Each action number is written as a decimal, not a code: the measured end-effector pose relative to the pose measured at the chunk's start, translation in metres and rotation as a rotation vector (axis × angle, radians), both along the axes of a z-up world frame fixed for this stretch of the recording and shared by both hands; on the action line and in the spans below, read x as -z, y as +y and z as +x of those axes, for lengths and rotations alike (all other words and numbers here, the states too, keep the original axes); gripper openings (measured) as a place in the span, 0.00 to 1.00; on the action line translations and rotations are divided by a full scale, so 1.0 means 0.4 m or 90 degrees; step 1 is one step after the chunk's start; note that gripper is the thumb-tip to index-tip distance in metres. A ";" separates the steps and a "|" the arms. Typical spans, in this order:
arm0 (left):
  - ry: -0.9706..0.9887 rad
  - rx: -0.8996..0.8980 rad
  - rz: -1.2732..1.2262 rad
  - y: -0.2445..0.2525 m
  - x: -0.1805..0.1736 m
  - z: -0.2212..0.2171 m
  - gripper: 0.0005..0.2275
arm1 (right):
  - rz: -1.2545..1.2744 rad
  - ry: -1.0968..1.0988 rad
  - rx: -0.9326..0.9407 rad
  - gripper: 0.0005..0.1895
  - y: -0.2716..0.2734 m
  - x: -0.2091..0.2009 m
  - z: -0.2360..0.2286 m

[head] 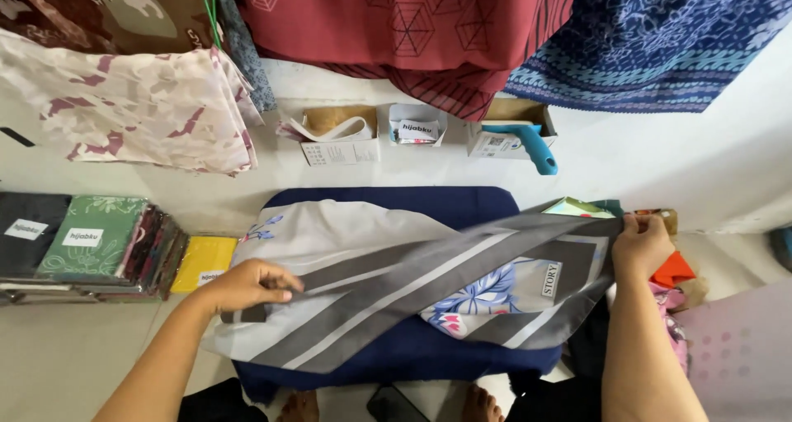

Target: The person is unpacking, smoothing, and folding hijabs and scarves on a low mat.

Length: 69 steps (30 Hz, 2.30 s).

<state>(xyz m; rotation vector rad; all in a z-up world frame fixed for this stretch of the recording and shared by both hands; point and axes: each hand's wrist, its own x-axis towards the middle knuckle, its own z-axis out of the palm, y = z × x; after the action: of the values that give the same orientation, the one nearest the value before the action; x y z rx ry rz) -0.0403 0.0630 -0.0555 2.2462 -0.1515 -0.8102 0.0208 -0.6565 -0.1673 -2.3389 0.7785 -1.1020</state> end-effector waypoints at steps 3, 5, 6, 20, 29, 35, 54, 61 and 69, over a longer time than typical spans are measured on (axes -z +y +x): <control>0.021 -0.019 0.014 0.012 0.030 -0.022 0.07 | 0.002 -0.023 -0.009 0.09 -0.043 0.059 0.019; 0.040 0.013 0.056 -0.021 0.019 -0.047 0.07 | 0.000 -0.009 -0.010 0.08 -0.042 0.063 0.015; 0.055 0.043 0.096 -0.036 0.012 -0.060 0.07 | -0.004 0.000 -0.013 0.07 -0.041 0.064 0.014; -0.124 0.237 0.235 -0.131 0.254 -0.171 0.05 | 0.155 0.088 -0.007 0.07 0.093 -0.041 -0.009; -0.143 0.235 0.120 -0.145 0.211 -0.234 0.04 | 0.134 0.085 -0.017 0.08 0.078 -0.018 -0.015; -0.376 0.357 0.158 -0.095 0.382 -0.222 0.11 | 0.163 0.106 0.001 0.08 0.091 -0.032 -0.026; -0.458 -0.372 0.036 0.045 0.340 -0.047 0.14 | 0.062 0.010 -0.047 0.06 -0.005 0.048 0.001; -0.778 -0.449 -0.012 0.158 0.138 0.023 0.06 | 0.039 -0.154 -0.050 0.02 0.040 -0.085 0.030; -1.210 -0.198 0.387 0.183 0.004 0.029 0.12 | -0.002 -0.382 -0.002 0.04 0.077 -0.181 0.002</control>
<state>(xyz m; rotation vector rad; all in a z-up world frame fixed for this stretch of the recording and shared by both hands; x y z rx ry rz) -0.0287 0.1362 -0.0570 2.6234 -0.4129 1.8022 0.0217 -0.6256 -0.0951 -1.8402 0.5390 -1.6801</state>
